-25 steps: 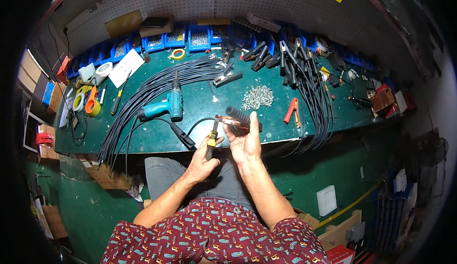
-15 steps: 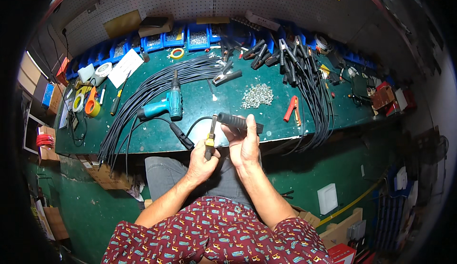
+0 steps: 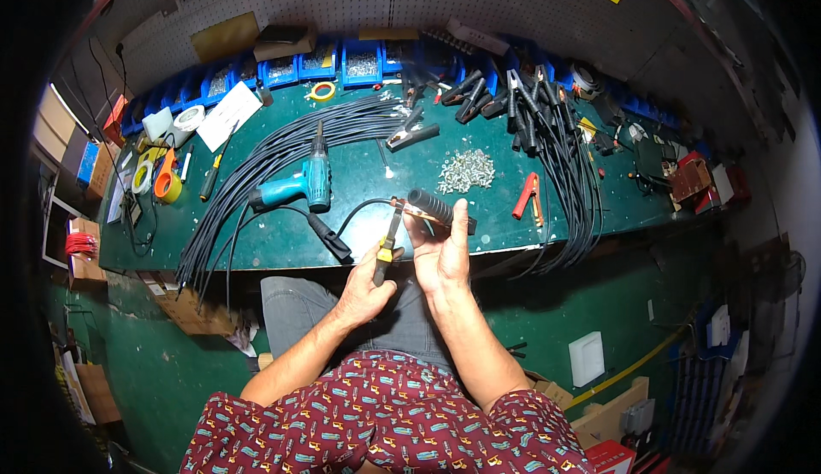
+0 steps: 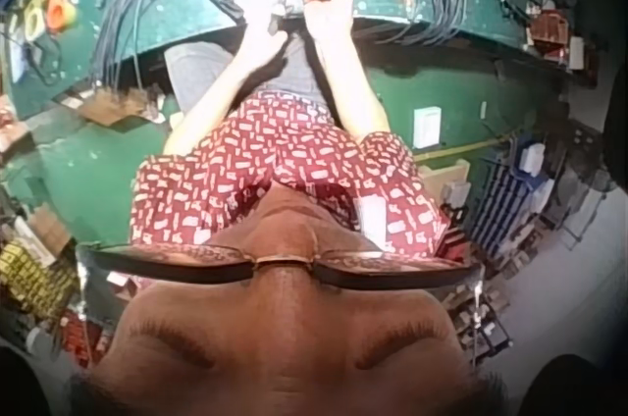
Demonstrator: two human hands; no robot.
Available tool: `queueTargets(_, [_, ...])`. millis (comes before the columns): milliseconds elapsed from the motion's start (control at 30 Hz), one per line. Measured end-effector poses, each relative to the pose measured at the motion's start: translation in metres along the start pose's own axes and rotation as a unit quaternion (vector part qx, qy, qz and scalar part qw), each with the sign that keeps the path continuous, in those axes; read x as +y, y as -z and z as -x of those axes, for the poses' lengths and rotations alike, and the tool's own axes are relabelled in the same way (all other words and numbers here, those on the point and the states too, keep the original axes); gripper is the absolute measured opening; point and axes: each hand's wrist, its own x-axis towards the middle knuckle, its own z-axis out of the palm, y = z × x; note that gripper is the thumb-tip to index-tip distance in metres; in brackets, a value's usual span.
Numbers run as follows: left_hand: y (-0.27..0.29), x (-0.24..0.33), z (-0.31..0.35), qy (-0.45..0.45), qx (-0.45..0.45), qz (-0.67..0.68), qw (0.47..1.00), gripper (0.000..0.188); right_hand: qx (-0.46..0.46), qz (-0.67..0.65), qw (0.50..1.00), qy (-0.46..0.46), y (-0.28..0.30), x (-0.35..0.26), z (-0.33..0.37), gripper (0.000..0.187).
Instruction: The person assembles black cables by stripping ends, inserting metal connectors, and using a power drill to secure them. They then apply heat shrink tubing and crimp the connectors with pliers. The finished cables are placed on the workbench.
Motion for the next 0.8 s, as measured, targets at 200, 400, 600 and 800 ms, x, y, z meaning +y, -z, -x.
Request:
queueTargets(200, [0.001, 0.005, -0.006, 0.009, 0.008, 0.044, 0.999, 0.057, -0.005, 0.004, 1.000, 0.000, -0.002, 0.002, 0.003, 0.056])
queueTargets(400, [0.000, 0.006, -0.004, 0.005, 0.026, 0.024, 0.999, 0.056, -0.008, 0.012, 1.000, 0.003, 0.000, 0.004, 0.003, 0.056])
queueTargets(600, [0.000, 0.005, -0.005, -0.020, 0.037, -0.005, 0.999, 0.048, 0.005, 0.001, 1.000, -0.007, 0.005, 0.006, 0.002, 0.054])
queueTargets(800, [0.000, 0.011, -0.003, 0.002, 0.069, -0.007, 0.998, 0.021, -0.015, 0.011, 0.999, 0.029, 0.006, 0.012, 0.010, 0.039])
